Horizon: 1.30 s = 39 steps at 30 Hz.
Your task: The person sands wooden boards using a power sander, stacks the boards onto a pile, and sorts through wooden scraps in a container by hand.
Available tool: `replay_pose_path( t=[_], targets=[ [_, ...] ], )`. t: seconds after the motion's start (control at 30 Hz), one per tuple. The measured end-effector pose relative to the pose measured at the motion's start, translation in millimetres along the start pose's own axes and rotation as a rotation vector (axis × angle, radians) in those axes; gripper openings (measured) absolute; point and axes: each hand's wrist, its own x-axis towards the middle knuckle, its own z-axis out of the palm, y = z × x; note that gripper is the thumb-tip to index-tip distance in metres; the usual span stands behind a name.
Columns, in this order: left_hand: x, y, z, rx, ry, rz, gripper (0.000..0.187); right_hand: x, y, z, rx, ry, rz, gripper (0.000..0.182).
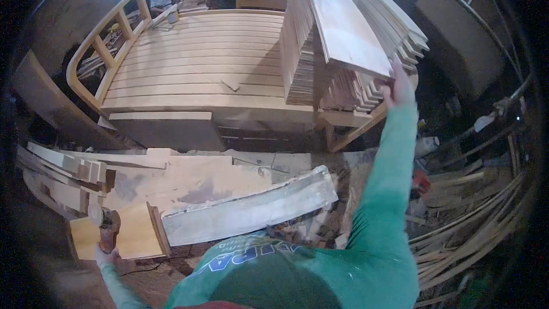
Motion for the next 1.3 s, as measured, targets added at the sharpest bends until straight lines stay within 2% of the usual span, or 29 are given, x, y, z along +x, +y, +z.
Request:
replay_pose_path(
  t=[0.03, 0.07, 0.1, 0.17, 0.2, 0.23, 0.3, 0.33, 0.4, 0.5, 0.6, 0.7, 0.77, 0.83, 0.9, 1.0, 1.1, 1.23, 1.27, 1.3],
  targets=[
    [-0.9, 5.4, 0.4, -0.071, -0.051, -0.041, 0.083, -44.1, 11.0, 24.8, 0.221, 0.008, -0.046, 0.04],
    [-2.2, 11.9, -4.6, -0.142, -0.102, -0.083, 0.083, -63.2, 32.6, 26.2, 0.263, -0.136, -0.065, 0.047],
    [-3.9, 16.2, -9.1, -0.206, -0.149, -0.12, 0.083, -80.6, 48.5, 44.3, 0.263, -0.119, 0.003, 0.044],
    [-8.7, 25.9, -13.8, -0.005, -0.107, -0.053, 0.08, -73.8, 59.8, 69.1, 0.272, -0.194, -0.032, 0.04],
    [-7.7, 31.0, -19.0, 0.097, -0.085, -0.014, 0.078, -66.0, 59.5, 76.7, 0.279, -0.228, -0.052, 0.038],
    [-11.7, 37.3, -21.6, 0.084, -0.073, -0.009, 0.078, -53.5, 51.4, 83.9, 0.197, -0.107, -0.083, 0.045],
    [-30.1, 76.3, -26.7, 0.046, -0.048, -0.001, 0.076, -16.0, 46.4, 86.8, 0.217, -0.055, -0.143, 0.042],
    [-27.2, 71.2, -25.2, 0.029, -0.044, -0.004, 0.076, 4.9, 43.4, 87.1, 0.223, -0.032, -0.171, 0.04],
    [-24.5, 60.4, -22.0, -0.005, -0.041, -0.013, 0.075, 65.5, 53.6, 88.8, 0.212, 0.002, -0.044, 0.04],
    [-11.8, 35.5, -12.6, -0.3, -0.175, -0.126, 0.074, 104.6, 57.6, 95.1, 0.042, 0.082, 0.061, 0.043],
    [-31.3, 80.0, -22.5, -0.149, -0.11, -0.233, 0.071, 139.1, 56.7, 108.7, -0.145, 0.093, 0.065, 0.05],
    [-8.6, 10.8, -16.4, 0.149, 0.008, 0.291, 0.071, 171.2, 57.8, 119.3, -0.219, 0.116, 0.151, 0.048],
    [-27.2, 59.2, -22.7, -0.173, -0.044, -0.036, 0.072, 191.9, 56.5, 124.1, -0.243, 0.092, 0.16, 0.044],
    [-33.0, 85.3, -26.6, -0.204, -0.068, -0.13, 0.073, 210.6, 57.6, 125.1, -0.28, 0.067, 0.169, 0.04],
    [-23.7, 64.6, -26.3, 0.048, -0.059, 0.02, 0.074, 228.1, 59.4, 125.7, -0.264, 0.014, 0.194, 0.037],
    [-16.1, 37.3, -18.1, -0.062, -0.057, 0.068, 0.073, 236.3, 59.4, 131.4, -0.362, 0.044, 0.172, 0.038],
    [-4.3, 13.1, -6.8, -0.233, -0.058, -0.057, 0.073, 230.1, 56.8, 145.4, -0.482, 0.113, 0.124, 0.043],
    [-34.8, 88.5, -28.6, -0.209, -0.109, -0.206, 0.075, 227.7, 90.6, 134.3, -0.599, 0.11, -0.066, 0.053],
    [-29.9, 77.7, -25.1, -0.212, -0.118, -0.2, 0.076, 193.6, 106.9, 145.2, -0.393, 0.035, -0.021, 0.061],
    [-27.2, 74.0, -24.0, -0.218, -0.128, -0.194, 0.078, 168.1, 135.3, 144.6, -0.449, -0.124, -0.019, 0.063]
  ],
)
